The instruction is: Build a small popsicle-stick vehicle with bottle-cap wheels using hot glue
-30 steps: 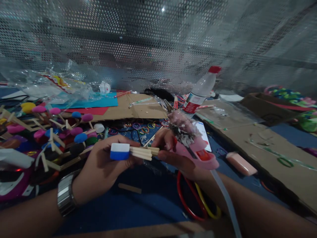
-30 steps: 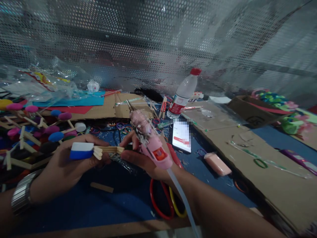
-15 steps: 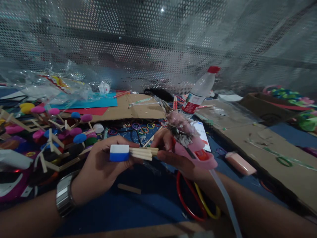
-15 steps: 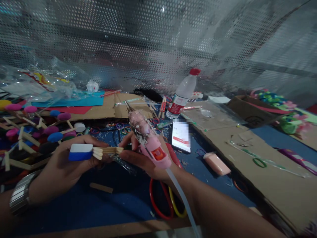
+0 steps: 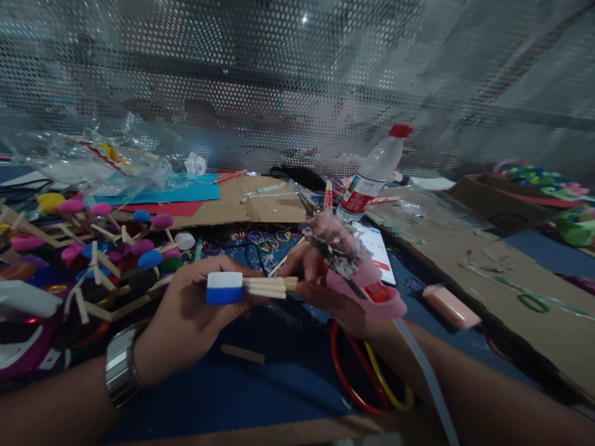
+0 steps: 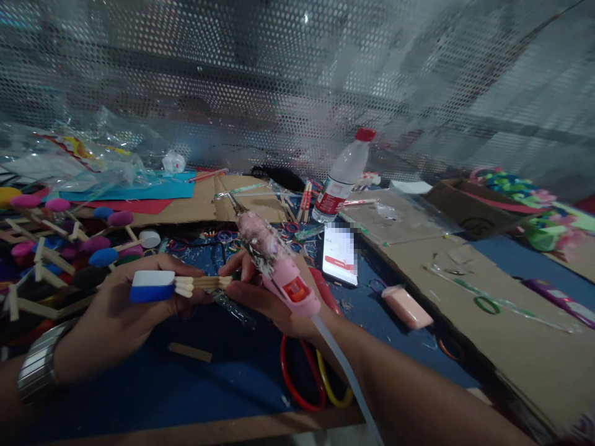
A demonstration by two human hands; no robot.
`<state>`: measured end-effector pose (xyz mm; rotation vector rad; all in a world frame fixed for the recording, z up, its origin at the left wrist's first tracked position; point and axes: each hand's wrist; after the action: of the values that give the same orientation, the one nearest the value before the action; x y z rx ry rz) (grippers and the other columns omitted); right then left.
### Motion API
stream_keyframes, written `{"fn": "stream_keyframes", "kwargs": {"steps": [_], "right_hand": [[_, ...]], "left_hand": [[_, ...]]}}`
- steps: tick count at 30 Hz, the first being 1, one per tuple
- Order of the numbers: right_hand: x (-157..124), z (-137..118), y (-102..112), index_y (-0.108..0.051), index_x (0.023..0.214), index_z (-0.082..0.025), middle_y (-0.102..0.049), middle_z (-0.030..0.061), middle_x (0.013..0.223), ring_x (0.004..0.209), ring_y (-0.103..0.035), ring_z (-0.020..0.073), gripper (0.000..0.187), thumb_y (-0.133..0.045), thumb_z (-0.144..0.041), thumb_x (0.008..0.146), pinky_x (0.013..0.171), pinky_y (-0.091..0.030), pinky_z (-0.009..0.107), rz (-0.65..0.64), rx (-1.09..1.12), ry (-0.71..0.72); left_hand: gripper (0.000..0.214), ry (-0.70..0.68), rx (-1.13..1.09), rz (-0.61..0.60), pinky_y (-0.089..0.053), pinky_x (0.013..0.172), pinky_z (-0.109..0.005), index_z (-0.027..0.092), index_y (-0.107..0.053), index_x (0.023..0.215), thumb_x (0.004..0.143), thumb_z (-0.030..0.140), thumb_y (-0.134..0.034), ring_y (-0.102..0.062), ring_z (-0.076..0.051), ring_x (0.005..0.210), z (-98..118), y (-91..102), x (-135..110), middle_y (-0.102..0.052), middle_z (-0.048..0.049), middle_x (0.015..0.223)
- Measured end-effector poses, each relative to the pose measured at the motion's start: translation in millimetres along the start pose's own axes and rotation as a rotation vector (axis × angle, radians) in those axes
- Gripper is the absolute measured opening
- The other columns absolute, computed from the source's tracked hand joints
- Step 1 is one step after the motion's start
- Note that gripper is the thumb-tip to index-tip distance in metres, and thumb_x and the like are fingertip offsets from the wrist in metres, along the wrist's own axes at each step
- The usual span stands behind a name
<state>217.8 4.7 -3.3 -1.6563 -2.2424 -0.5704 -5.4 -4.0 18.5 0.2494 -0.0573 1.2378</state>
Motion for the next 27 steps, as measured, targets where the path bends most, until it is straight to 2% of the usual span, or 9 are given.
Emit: {"fn": "stream_keyframes", "kwargs": {"steps": [5,19,25,27], "right_hand": [[-0.8,1.1,0.4,-0.059,0.078,-0.026,-0.073,0.0,0.091,0.083,-0.068,0.0206,0.024,-0.08,-0.034,0.084,0.078,-0.052,0.039,-0.015,0.002,0.012],[2.1,-2.2,-1.8,-0.059,0.074,-0.026,-0.073,0.0013,0.086,0.081,-0.069,0.0213,0.026,-0.081,-0.037,0.083,0.076,-0.056,0.04,0.008,-0.017,0.022],[0.4,1.3,-0.9,-0.059,0.077,-0.026,-0.072,0.0015,0.087,0.086,-0.068,0.0216,0.023,-0.08,-0.035,0.084,0.079,-0.055,0.039,0.008,-0.008,0.022],[-0.5,4.0,-0.4,-0.058,0.078,-0.026,-0.071,0.0019,0.087,0.085,-0.067,0.0214,0.024,-0.079,-0.038,0.085,0.078,-0.055,0.039,0.003,0.012,0.028]], "left_hand": [[0.01,0.004,-0.024,-0.02,-0.053,0.054,-0.02,0.019,-0.07,0.078,0.076,0.017,-0.079,-0.068,-0.014,0.058,-1.8,1.1,-2.3,-0.075,0.0001,0.069],[0.009,0.008,0.007,-0.001,-0.052,0.052,-0.021,0.022,-0.069,0.074,0.076,0.016,-0.076,-0.069,-0.016,0.057,1.7,0.2,-1.0,-0.075,-0.0002,0.068],[0.013,0.036,-0.009,-0.003,-0.052,0.052,-0.02,0.022,-0.075,0.082,0.073,0.016,-0.082,-0.067,-0.015,0.056,1.7,0.5,-0.5,-0.073,0.0015,0.064],[0.014,0.065,-0.029,0.006,-0.051,0.051,-0.019,0.022,-0.076,0.078,0.069,0.016,-0.085,-0.065,-0.014,0.054,1.9,-0.7,0.8,-0.072,0.0022,0.061]]}}
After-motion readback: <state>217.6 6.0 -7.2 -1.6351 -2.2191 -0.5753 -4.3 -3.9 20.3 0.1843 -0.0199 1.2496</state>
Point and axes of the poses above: each hand's wrist, its own x-axis towards the middle knuckle, its own y-axis out of the back of the hand, z = x × y
